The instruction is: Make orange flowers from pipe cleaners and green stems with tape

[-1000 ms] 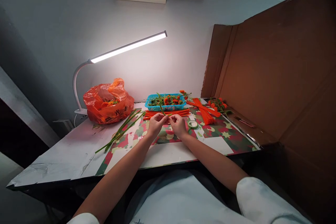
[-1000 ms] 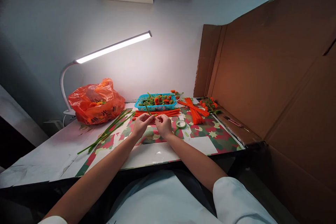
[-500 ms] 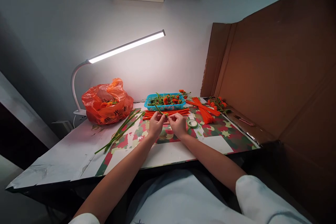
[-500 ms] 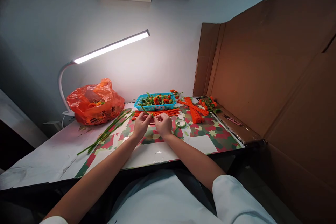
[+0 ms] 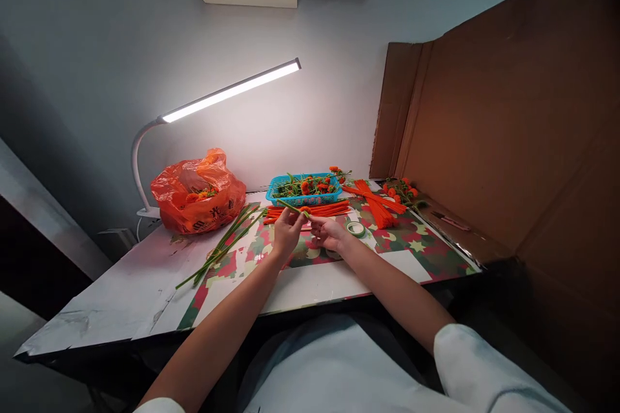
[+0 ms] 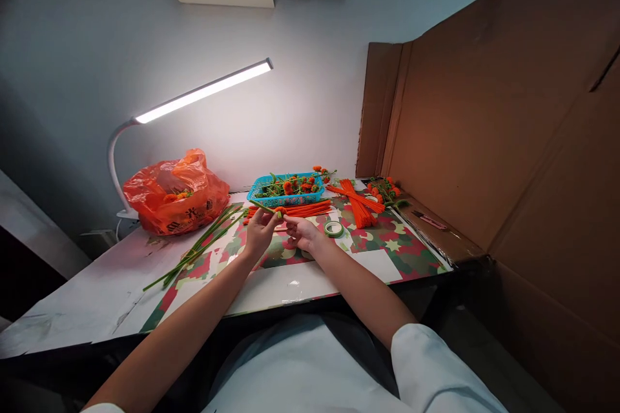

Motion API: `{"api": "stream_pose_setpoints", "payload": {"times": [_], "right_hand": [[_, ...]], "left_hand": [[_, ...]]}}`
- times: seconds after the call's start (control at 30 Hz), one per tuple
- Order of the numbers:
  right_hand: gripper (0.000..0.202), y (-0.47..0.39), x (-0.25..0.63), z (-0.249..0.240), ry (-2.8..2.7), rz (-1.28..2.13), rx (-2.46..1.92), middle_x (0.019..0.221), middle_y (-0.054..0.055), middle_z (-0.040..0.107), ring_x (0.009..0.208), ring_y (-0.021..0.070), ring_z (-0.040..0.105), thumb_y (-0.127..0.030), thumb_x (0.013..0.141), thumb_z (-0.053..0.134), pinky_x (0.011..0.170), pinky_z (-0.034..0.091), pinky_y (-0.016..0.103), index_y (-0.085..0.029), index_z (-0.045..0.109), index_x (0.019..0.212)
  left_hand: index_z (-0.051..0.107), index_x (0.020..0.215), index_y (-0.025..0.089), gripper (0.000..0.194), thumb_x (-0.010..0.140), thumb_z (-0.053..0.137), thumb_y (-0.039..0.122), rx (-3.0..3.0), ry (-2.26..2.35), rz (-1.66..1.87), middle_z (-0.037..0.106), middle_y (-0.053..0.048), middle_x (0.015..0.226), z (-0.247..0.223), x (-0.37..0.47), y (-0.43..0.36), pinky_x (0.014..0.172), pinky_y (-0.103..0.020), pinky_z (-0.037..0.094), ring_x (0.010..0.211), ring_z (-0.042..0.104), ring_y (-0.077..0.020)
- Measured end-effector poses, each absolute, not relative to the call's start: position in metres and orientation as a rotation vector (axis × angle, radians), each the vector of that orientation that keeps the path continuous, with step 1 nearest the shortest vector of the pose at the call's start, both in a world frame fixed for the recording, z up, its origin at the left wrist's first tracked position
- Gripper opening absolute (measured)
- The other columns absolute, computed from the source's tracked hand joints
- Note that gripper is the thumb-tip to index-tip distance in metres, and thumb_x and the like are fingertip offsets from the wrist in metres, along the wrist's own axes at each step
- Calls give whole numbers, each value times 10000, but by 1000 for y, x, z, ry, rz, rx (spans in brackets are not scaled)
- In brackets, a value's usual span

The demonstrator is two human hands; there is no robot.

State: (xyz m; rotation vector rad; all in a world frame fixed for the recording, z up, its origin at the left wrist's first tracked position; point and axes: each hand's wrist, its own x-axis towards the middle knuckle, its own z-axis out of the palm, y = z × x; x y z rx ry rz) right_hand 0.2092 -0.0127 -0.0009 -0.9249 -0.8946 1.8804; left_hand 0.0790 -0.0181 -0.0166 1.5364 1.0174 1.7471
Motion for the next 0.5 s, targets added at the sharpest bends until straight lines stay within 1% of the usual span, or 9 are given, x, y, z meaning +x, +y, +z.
{"api": "stream_pose_setpoints", "payload": {"times": [0.07,0.13,0.23,0.3,0.4,0.47,0.5], "right_hand": [[206,-15,208,-3,-1055,1543,-925,589,-31,509,540,87,428,-335,676,696,538,329,232,-166,578,664],[208,-17,209,-4,-1308,1105,-917,696,1,579,635,121,480,-364,675,699,602,357,254,-175,633,733],[146,-21,215,-4,-1688,459,-946,795,34,619,779,172,510,-336,739,662,715,358,298,-201,685,790],[114,-21,218,-5,-1848,191,-974,807,45,625,826,185,511,-288,796,614,751,335,314,-213,699,785],[162,-20,217,-8,-1919,68,-994,814,53,626,833,186,511,-253,839,565,758,320,323,-212,697,755],[182,-18,213,-11,-1850,144,-993,799,53,616,817,184,508,-283,838,563,750,329,320,-202,684,730],[191,-16,210,-12,-1776,245,-996,778,49,607,789,179,506,-313,827,572,729,340,312,-195,674,717]], "left_hand": [[548,774,165,324,657,702,425,1323,959,1697,655,-21,675,-17,78,-15,659,-314,532,651,657,-175],[537,738,164,342,617,730,419,1163,951,1653,653,-19,675,-18,77,-13,693,-347,542,658,665,-185],[529,671,168,314,592,748,378,1064,976,1603,638,-5,636,-17,75,-12,696,-358,548,641,664,-184],[526,643,173,298,588,752,359,1059,983,1563,632,-3,604,-18,76,-12,680,-362,551,628,663,-190],[527,629,173,295,599,747,367,1110,1003,1533,638,-16,584,-19,77,-13,668,-364,548,624,662,-199],[543,646,165,288,622,729,382,1201,1061,1568,645,-28,598,-19,79,-15,657,-351,541,626,658,-197],[555,660,159,277,639,715,385,1273,1111,1605,649,-35,613,-19,80,-16,646,-338,534,630,654,-194]]}}
